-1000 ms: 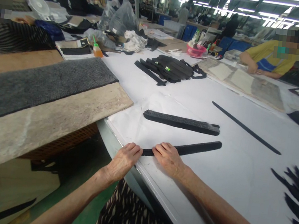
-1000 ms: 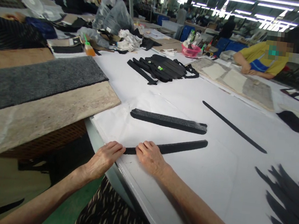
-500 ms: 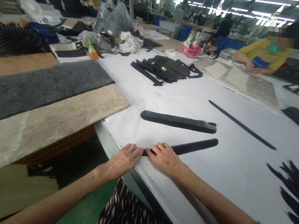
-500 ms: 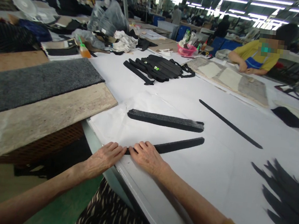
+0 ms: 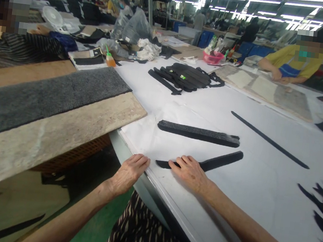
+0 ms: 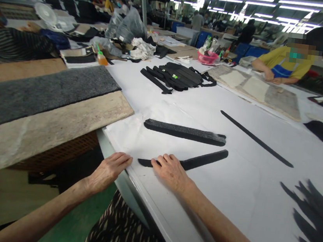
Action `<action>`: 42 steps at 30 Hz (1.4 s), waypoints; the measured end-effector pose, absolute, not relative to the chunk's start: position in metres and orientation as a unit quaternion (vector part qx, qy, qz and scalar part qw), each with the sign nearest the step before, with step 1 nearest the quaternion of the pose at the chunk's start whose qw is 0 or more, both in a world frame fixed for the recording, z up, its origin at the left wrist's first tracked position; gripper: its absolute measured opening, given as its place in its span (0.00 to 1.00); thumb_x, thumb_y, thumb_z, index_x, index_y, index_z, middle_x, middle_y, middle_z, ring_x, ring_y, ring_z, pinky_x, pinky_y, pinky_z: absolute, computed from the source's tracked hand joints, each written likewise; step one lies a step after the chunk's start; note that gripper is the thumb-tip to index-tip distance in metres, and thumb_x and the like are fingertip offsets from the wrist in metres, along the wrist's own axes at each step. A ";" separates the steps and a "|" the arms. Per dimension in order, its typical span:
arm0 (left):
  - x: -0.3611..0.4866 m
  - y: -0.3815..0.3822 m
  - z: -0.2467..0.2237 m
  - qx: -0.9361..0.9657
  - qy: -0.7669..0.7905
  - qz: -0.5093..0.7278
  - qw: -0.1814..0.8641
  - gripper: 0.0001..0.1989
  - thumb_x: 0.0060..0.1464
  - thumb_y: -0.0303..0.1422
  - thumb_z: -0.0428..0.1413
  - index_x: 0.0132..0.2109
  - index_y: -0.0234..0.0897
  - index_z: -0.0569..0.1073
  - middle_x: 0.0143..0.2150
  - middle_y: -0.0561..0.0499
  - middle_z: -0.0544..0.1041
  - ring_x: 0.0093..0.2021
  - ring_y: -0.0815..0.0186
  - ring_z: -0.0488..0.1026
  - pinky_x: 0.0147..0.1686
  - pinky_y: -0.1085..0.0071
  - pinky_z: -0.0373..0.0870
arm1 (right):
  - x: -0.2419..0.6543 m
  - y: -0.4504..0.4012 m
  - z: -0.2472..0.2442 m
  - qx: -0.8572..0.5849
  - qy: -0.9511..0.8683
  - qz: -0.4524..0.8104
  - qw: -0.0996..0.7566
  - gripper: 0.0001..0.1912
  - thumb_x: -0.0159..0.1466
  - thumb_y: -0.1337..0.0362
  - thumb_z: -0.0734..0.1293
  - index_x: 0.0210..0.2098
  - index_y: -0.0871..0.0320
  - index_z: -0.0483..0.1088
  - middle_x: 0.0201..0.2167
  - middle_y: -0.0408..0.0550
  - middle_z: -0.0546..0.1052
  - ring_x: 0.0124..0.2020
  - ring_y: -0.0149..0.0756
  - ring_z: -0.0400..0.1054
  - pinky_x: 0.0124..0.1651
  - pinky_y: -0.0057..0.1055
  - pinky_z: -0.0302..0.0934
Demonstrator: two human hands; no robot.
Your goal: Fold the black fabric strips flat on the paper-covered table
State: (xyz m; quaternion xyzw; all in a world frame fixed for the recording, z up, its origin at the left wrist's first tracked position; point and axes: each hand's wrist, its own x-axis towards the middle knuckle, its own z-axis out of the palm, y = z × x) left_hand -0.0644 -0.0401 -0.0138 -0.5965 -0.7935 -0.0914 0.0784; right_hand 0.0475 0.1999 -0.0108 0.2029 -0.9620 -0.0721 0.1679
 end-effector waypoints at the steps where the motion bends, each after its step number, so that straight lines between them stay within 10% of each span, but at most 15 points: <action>1: -0.064 -0.040 -0.015 -0.593 -0.796 -0.095 0.077 0.17 0.55 0.19 0.45 0.50 0.28 0.71 0.45 0.41 0.73 0.45 0.57 0.66 0.47 0.60 0.71 | 0.051 0.202 -0.011 0.201 -0.962 -0.074 0.167 0.14 0.61 0.76 0.61 0.46 0.60 0.67 0.31 0.47 0.66 0.33 0.35 0.58 0.36 0.33 0.52; 10: -0.050 -0.039 -0.019 -0.361 -0.845 -0.390 0.065 0.15 0.60 0.26 0.42 0.44 0.33 0.73 0.47 0.43 0.72 0.47 0.63 0.69 0.47 0.66 0.68 | 0.056 0.178 -0.012 0.224 -0.959 -0.062 0.161 0.15 0.62 0.75 0.61 0.47 0.61 0.66 0.33 0.47 0.66 0.34 0.36 0.58 0.36 0.34 0.52; 18: -0.036 -0.046 -0.016 -0.127 -0.837 -0.497 -0.190 0.25 0.53 0.52 0.48 0.26 0.33 0.70 0.22 0.53 0.65 0.26 0.67 0.61 0.26 0.71 0.56 | 0.042 0.153 -0.011 0.245 -0.956 -0.041 0.155 0.12 0.64 0.72 0.60 0.47 0.61 0.64 0.33 0.48 0.67 0.35 0.36 0.59 0.37 0.33 0.53; 42: -0.044 -0.080 -0.064 -0.042 -0.782 -0.564 -0.262 0.21 0.43 0.48 0.56 0.20 0.34 0.67 0.19 0.53 0.63 0.23 0.70 0.58 0.26 0.72 0.54 | 0.053 0.191 -0.018 0.289 -0.933 -0.024 0.213 0.11 0.63 0.79 0.57 0.36 0.64 0.69 0.30 0.47 0.67 0.32 0.33 0.58 0.36 0.32 0.57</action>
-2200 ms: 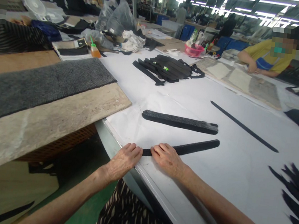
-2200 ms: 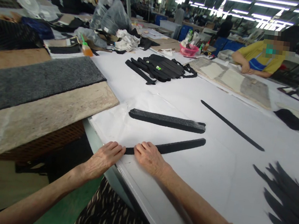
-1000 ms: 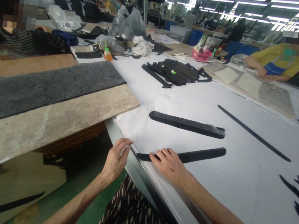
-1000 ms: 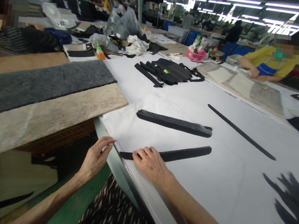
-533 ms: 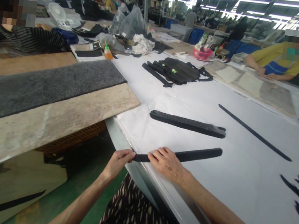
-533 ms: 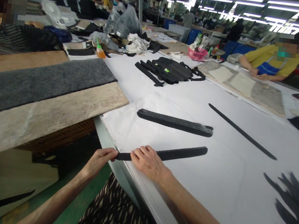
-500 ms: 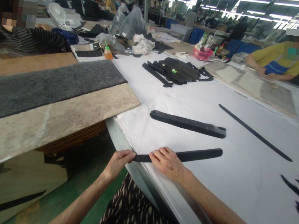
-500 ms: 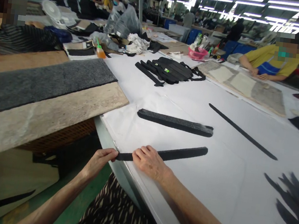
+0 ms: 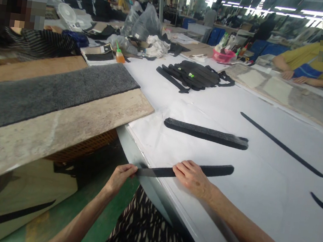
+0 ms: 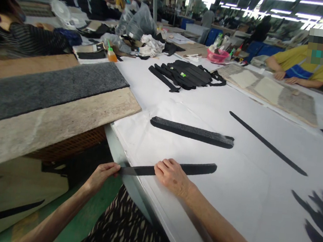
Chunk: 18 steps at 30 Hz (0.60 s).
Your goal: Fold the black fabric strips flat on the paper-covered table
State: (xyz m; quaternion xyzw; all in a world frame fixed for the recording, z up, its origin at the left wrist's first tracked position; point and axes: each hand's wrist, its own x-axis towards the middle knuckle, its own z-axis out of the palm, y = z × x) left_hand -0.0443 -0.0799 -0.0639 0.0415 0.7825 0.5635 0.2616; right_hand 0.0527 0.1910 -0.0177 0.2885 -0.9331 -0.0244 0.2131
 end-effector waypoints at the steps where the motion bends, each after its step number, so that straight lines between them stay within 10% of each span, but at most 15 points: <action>1: -0.044 -0.083 -0.067 0.035 0.786 0.560 0.257 0.21 0.43 0.49 0.56 0.19 0.34 0.67 0.18 0.53 0.63 0.23 0.70 0.57 0.26 0.72 0.54 | 0.054 0.193 -0.017 0.290 -0.933 -0.023 0.211 0.12 0.63 0.79 0.56 0.36 0.64 0.69 0.30 0.48 0.67 0.32 0.33 0.59 0.37 0.32 0.57; 18: -0.044 -0.095 -0.101 -0.001 0.784 0.567 0.254 0.23 0.38 0.51 0.57 0.18 0.35 0.66 0.16 0.54 0.63 0.22 0.70 0.58 0.26 0.72 0.56 | 0.052 0.183 -0.015 0.336 -0.917 -0.060 0.207 0.12 0.61 0.80 0.57 0.37 0.65 0.69 0.31 0.48 0.68 0.32 0.33 0.59 0.35 0.33 0.57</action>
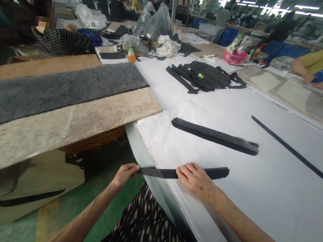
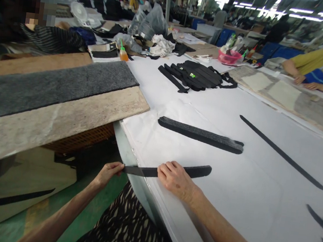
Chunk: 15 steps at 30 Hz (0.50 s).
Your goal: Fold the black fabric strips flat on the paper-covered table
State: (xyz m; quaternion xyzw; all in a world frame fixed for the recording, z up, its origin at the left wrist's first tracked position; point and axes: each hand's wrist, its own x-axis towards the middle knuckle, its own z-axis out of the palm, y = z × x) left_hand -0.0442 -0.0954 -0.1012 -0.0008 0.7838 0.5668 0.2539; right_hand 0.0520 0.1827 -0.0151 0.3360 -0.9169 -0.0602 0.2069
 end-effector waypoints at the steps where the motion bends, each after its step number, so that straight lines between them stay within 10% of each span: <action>1: -0.044 -0.098 -0.105 -0.005 0.785 0.566 0.252 0.23 0.37 0.52 0.58 0.18 0.35 0.67 0.16 0.54 0.63 0.22 0.70 0.58 0.25 0.73 0.56 | 0.051 0.177 -0.015 0.343 -0.915 -0.056 0.205 0.12 0.61 0.80 0.57 0.37 0.64 0.69 0.32 0.48 0.68 0.32 0.33 0.59 0.35 0.33 0.57; 15: -0.039 -0.127 -0.143 -0.041 0.778 0.569 0.263 0.25 0.36 0.54 0.59 0.19 0.34 0.68 0.18 0.55 0.63 0.24 0.70 0.59 0.27 0.72 0.55 | 0.066 0.203 -0.014 0.304 -0.928 -0.012 0.215 0.11 0.62 0.81 0.58 0.37 0.68 0.69 0.30 0.49 0.68 0.33 0.34 0.59 0.37 0.32 0.57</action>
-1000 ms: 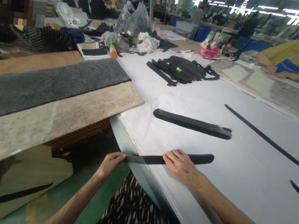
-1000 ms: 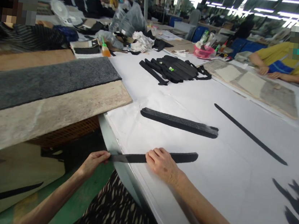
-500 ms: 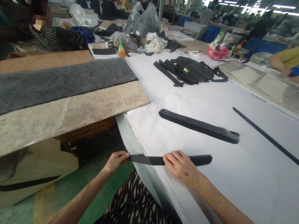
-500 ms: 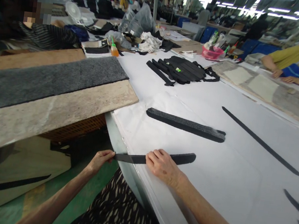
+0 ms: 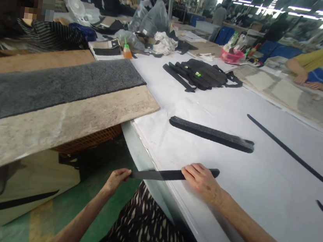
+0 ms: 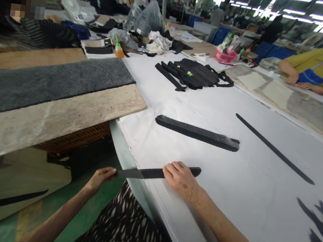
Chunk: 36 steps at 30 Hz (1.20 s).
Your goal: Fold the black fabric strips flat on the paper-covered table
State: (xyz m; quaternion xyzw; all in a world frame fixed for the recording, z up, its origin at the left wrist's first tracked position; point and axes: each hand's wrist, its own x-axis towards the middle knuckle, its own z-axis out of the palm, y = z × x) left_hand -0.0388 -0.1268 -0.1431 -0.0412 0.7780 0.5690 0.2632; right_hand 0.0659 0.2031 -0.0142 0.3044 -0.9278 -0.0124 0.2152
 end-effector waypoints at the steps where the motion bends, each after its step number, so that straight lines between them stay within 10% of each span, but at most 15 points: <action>1: -0.040 -0.126 -0.147 -0.046 0.774 0.572 0.266 0.25 0.36 0.54 0.59 0.19 0.34 0.68 0.18 0.55 0.63 0.23 0.70 0.59 0.27 0.72 0.55 | 0.066 0.202 -0.015 0.305 -0.927 -0.019 0.215 0.10 0.61 0.81 0.58 0.37 0.68 0.69 0.30 0.49 0.68 0.33 0.34 0.59 0.37 0.33 0.57; 11: -0.037 -0.133 -0.172 -0.170 0.734 0.591 0.289 0.26 0.21 0.52 0.65 0.23 0.33 0.71 0.18 0.54 0.67 0.20 0.70 0.62 0.23 0.72 0.61 | 0.043 0.160 -0.016 0.387 -0.894 -0.051 0.219 0.07 0.62 0.77 0.60 0.30 0.63 0.67 0.29 0.46 0.67 0.30 0.32 0.57 0.31 0.32 0.51; 23: -0.047 -0.112 -0.101 -0.165 0.779 0.581 0.165 0.16 0.45 0.44 0.59 0.32 0.34 0.74 0.29 0.51 0.73 0.32 0.65 0.68 0.31 0.74 0.64 | 0.043 0.162 -0.018 0.377 -0.897 -0.042 0.228 0.07 0.62 0.77 0.60 0.30 0.62 0.66 0.29 0.46 0.66 0.30 0.32 0.57 0.31 0.33 0.49; 27: -0.030 -0.070 -0.044 0.151 0.784 0.528 0.289 0.23 0.51 0.50 0.52 0.29 0.32 0.73 0.26 0.51 0.69 0.31 0.66 0.63 0.31 0.73 0.59 | 0.043 0.161 -0.017 0.377 -0.897 -0.047 0.227 0.07 0.62 0.76 0.60 0.30 0.62 0.66 0.29 0.46 0.66 0.31 0.33 0.57 0.31 0.33 0.49; 36: -0.025 -0.046 -0.042 0.162 0.706 0.556 0.407 0.22 0.46 0.49 0.56 0.23 0.33 0.66 0.21 0.55 0.57 0.25 0.71 0.52 0.26 0.74 0.51 | 0.047 0.180 -0.016 0.353 -0.909 -0.023 0.221 0.09 0.63 0.77 0.58 0.32 0.63 0.68 0.29 0.46 0.67 0.30 0.32 0.57 0.33 0.32 0.52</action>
